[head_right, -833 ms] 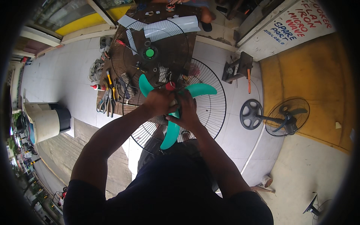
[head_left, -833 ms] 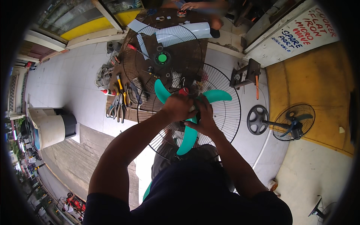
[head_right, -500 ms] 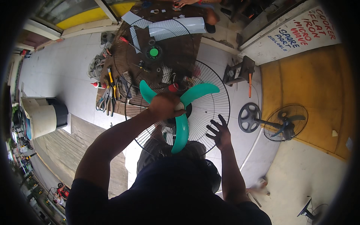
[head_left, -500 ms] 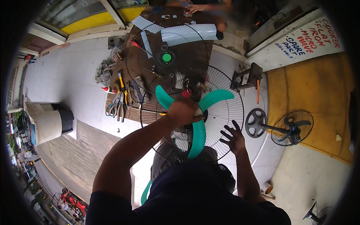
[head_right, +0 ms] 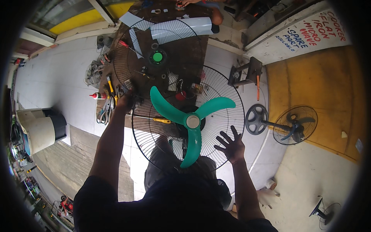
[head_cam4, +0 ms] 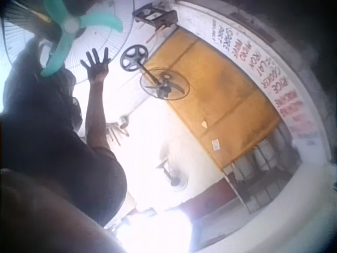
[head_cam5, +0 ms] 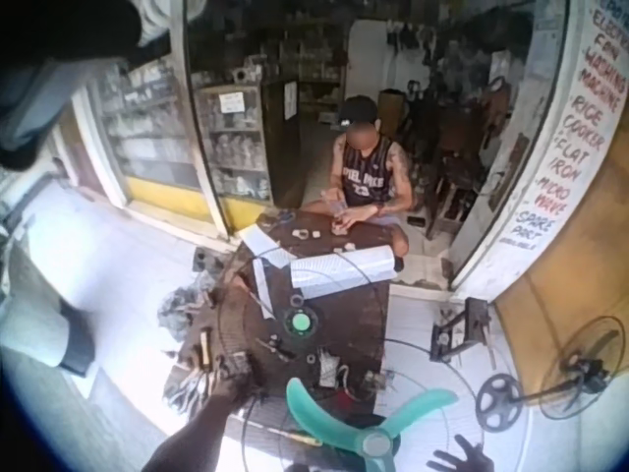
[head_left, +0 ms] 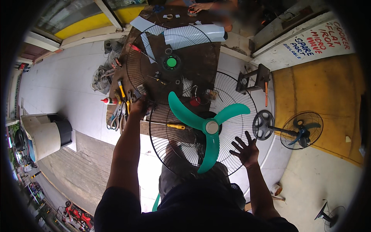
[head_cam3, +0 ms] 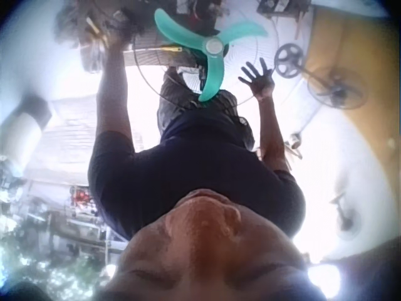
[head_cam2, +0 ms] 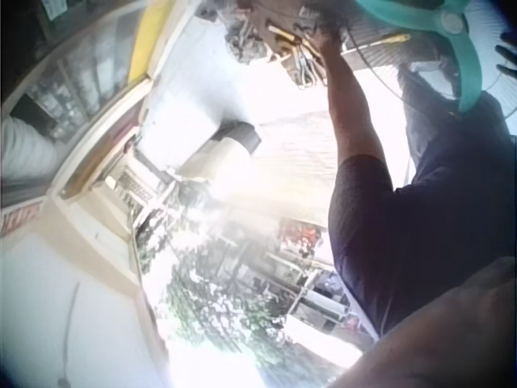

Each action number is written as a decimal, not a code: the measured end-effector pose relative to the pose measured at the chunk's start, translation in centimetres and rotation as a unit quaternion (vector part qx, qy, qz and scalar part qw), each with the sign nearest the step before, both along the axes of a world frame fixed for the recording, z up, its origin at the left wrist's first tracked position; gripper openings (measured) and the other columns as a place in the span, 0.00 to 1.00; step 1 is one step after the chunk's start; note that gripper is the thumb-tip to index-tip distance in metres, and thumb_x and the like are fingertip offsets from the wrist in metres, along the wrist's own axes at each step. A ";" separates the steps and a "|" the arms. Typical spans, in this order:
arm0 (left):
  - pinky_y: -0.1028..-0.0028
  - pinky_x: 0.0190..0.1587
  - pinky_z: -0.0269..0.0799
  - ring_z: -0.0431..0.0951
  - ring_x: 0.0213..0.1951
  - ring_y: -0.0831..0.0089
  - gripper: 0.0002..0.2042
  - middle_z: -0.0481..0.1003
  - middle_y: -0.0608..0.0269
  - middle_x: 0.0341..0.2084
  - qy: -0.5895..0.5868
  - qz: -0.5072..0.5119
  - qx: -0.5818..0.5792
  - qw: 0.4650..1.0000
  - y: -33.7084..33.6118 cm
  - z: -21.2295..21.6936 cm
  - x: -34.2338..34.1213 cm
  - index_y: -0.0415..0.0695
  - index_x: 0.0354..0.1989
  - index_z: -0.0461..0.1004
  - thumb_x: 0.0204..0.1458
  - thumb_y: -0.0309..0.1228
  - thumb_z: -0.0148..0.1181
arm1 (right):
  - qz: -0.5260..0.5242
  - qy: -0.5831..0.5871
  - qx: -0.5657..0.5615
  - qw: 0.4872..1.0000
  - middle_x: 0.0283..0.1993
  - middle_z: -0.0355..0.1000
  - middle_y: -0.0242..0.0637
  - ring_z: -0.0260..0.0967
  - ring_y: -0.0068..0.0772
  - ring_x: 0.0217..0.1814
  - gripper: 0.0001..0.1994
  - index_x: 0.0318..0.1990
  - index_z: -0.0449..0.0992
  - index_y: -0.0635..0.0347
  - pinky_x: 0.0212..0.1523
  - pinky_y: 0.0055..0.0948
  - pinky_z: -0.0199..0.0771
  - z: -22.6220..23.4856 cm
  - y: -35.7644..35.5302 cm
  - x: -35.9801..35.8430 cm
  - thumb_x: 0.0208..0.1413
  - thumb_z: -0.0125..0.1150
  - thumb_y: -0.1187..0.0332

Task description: The person assembles a table fan by attaching the motor housing, fan blades, and front grille to the base. They wipe the fan blades and grille with a cloth during assembly and place the completed fan on the workbench.

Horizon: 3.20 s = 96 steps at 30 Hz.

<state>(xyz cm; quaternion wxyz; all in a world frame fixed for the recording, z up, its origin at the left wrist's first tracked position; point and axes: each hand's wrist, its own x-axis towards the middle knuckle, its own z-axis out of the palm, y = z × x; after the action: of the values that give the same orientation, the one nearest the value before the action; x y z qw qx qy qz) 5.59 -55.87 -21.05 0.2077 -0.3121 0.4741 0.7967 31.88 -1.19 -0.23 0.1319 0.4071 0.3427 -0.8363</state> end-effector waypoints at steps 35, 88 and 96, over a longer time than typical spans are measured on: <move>0.41 0.68 0.71 0.64 0.70 0.44 0.33 0.61 0.31 0.65 0.272 0.233 0.052 0.932 -17.0 36.7 0.2 0.38 0.66 0.56 0.48 0.19 0.55 | 0.199 0.169 0.034 0.965 0.72 0.62 0.58 0.67 0.66 0.68 0.41 0.79 0.51 0.38 0.57 0.69 0.75 5.4 -12.1 -15.7 0.65 0.48 0.29; 0.40 0.67 0.70 0.65 0.68 0.31 0.33 0.61 0.39 0.70 0.298 0.226 -0.190 0.908 -18.5 36.8 8.5 0.46 0.78 0.46 0.66 0.26 0.51 | 0.023 0.229 0.010 0.973 0.72 0.59 0.57 0.60 0.64 0.74 0.36 0.76 0.57 0.36 0.67 0.73 0.64 1.7 -13.2 -19.0 0.66 0.54 0.35; 0.47 0.57 0.82 0.76 0.60 0.41 0.26 0.67 0.44 0.68 0.265 0.228 -0.215 0.912 -15.6 38.6 7.9 0.48 0.76 0.52 0.71 0.27 0.47 | 0.174 0.271 0.074 0.944 0.71 0.63 0.53 0.67 0.59 0.70 0.42 0.80 0.49 0.40 0.66 0.65 0.72 1.3 -12.8 -23.9 0.66 0.52 0.34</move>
<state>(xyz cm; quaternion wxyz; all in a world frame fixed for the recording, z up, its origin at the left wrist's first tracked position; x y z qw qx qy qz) 13.51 -71.51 17.54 -0.1850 -0.2265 0.5876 0.7544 7.99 -14.00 1.07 0.1471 0.1071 0.4921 -0.8513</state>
